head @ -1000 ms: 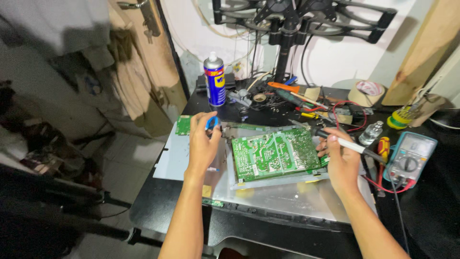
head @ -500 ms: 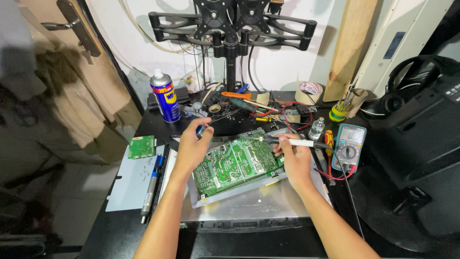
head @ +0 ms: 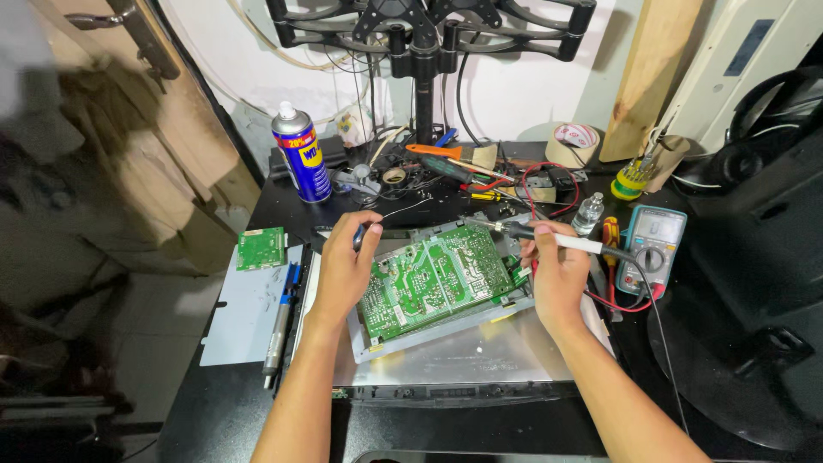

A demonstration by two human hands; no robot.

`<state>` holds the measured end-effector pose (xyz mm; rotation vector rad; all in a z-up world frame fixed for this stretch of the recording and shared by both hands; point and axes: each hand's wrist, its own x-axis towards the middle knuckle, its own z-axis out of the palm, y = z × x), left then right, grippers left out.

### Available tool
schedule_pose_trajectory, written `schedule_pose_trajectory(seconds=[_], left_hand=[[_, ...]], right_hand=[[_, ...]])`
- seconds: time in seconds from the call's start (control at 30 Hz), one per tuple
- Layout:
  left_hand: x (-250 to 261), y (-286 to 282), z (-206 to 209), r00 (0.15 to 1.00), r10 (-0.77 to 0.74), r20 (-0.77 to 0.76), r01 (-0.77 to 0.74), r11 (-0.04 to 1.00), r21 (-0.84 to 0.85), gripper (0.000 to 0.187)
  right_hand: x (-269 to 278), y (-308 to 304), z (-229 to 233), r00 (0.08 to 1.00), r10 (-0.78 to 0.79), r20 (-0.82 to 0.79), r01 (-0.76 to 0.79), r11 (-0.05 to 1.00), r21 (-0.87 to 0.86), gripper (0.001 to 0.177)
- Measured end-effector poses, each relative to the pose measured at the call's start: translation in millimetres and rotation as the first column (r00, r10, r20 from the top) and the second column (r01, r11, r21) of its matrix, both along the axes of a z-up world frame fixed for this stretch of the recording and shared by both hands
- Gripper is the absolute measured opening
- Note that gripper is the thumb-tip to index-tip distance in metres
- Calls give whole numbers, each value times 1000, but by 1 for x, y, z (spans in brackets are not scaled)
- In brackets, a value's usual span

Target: The person repairs a circuit board by using a soldering iron and a desoldering pump to remove and reattach components. The person holds the circuit board, uses tweezers to handle small parts, and applies the soldering iron to the board while using the desoldering pump.

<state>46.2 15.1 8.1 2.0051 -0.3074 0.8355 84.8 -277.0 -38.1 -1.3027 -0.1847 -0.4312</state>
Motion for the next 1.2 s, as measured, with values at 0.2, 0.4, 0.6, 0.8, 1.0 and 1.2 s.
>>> schedule_pose_trajectory(seconds=[0.2, 0.4, 0.6, 0.8, 1.0, 1.2], left_hand=[[2, -3, -4, 996, 77, 42, -79, 995, 62, 13], [4, -5, -5, 998, 51, 45, -51, 999, -6, 11], [3, -6, -5, 998, 41, 57, -41, 999, 14, 7], [0, -8, 1, 1000, 26, 5, -26, 999, -35, 8], [1, -9, -4, 997, 38, 61, -39, 999, 3, 9], [2, -7, -7, 995, 40, 96, -43, 999, 30, 12]], right_hand=[[6, 5, -1, 998, -24, 57, 28, 998, -61, 21], [26, 11, 1, 997, -40, 69, 48, 993, -112, 19], [23, 9, -2, 994, -75, 83, 88, 984, -156, 19], [18, 7, -4, 995, -51, 91, 64, 986, -154, 19], [11, 6, -4, 998, -35, 58, 45, 981, -187, 19], [12, 1, -4, 999, -20, 41, 29, 975, -222, 19]])
